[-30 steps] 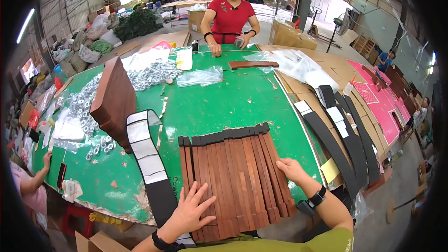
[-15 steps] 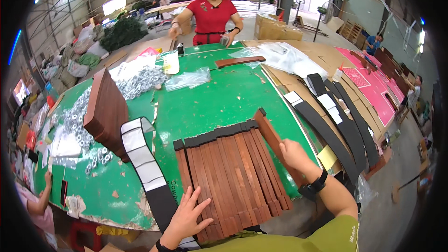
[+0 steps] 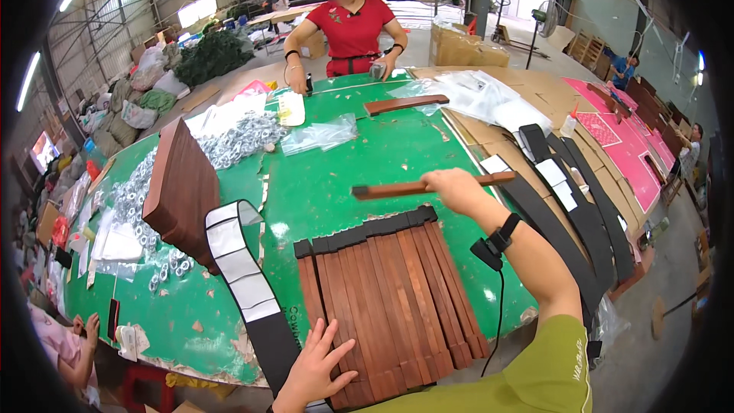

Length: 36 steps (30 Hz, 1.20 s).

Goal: Assembling a wooden slat panel by applying adhesive strips and framing pieces at a workbench.

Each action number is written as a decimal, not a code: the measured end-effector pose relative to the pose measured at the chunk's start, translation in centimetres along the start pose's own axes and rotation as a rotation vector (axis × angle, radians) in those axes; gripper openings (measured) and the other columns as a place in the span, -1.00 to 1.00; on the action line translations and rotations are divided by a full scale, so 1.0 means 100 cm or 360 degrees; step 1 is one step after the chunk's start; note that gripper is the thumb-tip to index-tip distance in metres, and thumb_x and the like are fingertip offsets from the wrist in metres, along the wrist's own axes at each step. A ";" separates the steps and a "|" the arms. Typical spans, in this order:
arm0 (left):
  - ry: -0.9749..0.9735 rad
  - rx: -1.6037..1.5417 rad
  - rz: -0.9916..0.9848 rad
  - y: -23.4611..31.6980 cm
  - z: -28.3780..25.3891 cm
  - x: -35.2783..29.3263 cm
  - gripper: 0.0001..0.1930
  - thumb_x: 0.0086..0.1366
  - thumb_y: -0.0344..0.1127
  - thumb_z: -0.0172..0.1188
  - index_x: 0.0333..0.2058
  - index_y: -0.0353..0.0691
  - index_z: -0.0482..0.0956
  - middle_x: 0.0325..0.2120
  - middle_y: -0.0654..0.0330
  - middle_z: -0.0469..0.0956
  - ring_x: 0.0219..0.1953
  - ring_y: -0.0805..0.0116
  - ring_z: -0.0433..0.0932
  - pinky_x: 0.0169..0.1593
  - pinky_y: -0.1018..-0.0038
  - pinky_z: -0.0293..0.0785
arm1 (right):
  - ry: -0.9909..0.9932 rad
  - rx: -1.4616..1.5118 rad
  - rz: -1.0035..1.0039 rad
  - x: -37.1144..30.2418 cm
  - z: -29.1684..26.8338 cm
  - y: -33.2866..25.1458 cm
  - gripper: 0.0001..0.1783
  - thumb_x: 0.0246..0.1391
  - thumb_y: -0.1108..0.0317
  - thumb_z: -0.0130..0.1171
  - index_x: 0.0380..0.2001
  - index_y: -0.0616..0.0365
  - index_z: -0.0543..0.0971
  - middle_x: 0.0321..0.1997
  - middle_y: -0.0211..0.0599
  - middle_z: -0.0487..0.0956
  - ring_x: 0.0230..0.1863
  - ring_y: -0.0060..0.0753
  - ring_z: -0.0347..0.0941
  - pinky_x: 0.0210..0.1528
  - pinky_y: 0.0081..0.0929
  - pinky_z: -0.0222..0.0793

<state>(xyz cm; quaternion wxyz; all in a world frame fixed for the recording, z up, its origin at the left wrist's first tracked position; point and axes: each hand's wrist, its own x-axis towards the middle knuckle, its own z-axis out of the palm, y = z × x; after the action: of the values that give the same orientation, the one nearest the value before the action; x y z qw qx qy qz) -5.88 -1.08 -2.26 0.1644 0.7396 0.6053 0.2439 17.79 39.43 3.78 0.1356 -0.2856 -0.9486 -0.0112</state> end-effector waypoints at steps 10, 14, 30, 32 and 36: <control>0.0034 -0.0011 0.0029 -0.002 0.001 0.004 -0.38 0.14 -0.02 0.42 0.16 -0.06 0.52 0.39 -0.16 0.10 0.41 -0.35 0.05 0.36 -0.11 0.17 | 0.0137 0.0156 -0.0073 0.001 -0.006 -0.045 -0.79 0.14 0.46 0.14 -0.14 0.20 0.54 -0.22 -0.09 0.66 -0.11 0.01 0.58 -0.15 -0.11 0.46; 0.0017 0.0001 0.0027 -0.001 -0.002 0.005 -0.39 0.16 -0.03 0.41 0.17 -0.07 0.52 0.39 -0.16 0.10 0.41 -0.33 0.06 0.36 -0.12 0.17 | 0.0304 0.0134 -0.0479 -0.007 0.010 -0.068 -0.74 0.12 0.37 0.24 -0.13 0.17 0.52 0.10 -0.05 0.56 0.12 0.00 0.49 0.00 -0.11 0.44; 0.0051 -0.0054 0.0062 -0.003 -0.002 0.005 -0.41 0.23 -0.04 0.34 0.19 -0.10 0.49 0.40 -0.13 0.10 0.43 -0.27 0.04 0.38 -0.08 0.14 | 0.0113 0.0452 -0.0599 0.010 0.037 -0.101 -0.50 0.05 0.41 0.31 0.11 -0.16 0.59 0.24 0.09 0.45 0.25 0.08 0.39 0.23 -0.05 0.27; 0.0027 -0.0033 0.0083 -0.005 -0.003 0.009 -0.41 0.21 -0.05 0.35 0.19 -0.09 0.49 0.39 -0.13 0.12 0.42 -0.28 0.07 0.37 -0.08 0.17 | 0.0063 0.0535 -0.0590 0.013 0.036 -0.095 -0.51 0.06 0.40 0.30 0.11 -0.15 0.58 0.23 0.08 0.46 0.24 0.08 0.39 0.23 -0.05 0.28; 0.0011 -0.0036 0.0041 -0.001 -0.003 0.003 -0.41 0.21 -0.05 0.36 0.18 -0.09 0.50 0.38 -0.13 0.12 0.41 -0.29 0.09 0.36 -0.08 0.20 | 0.0252 0.0536 -0.0563 0.032 0.004 -0.111 -0.51 0.07 0.37 0.29 0.12 -0.15 0.58 0.20 0.06 0.47 0.21 0.06 0.41 0.19 -0.06 0.29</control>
<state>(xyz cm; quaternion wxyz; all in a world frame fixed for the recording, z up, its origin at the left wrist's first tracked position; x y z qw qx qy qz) -6.14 -0.76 -2.01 0.1675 0.7447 0.5934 0.2556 9.02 31.89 4.89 0.2511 -0.0869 -0.9587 0.1012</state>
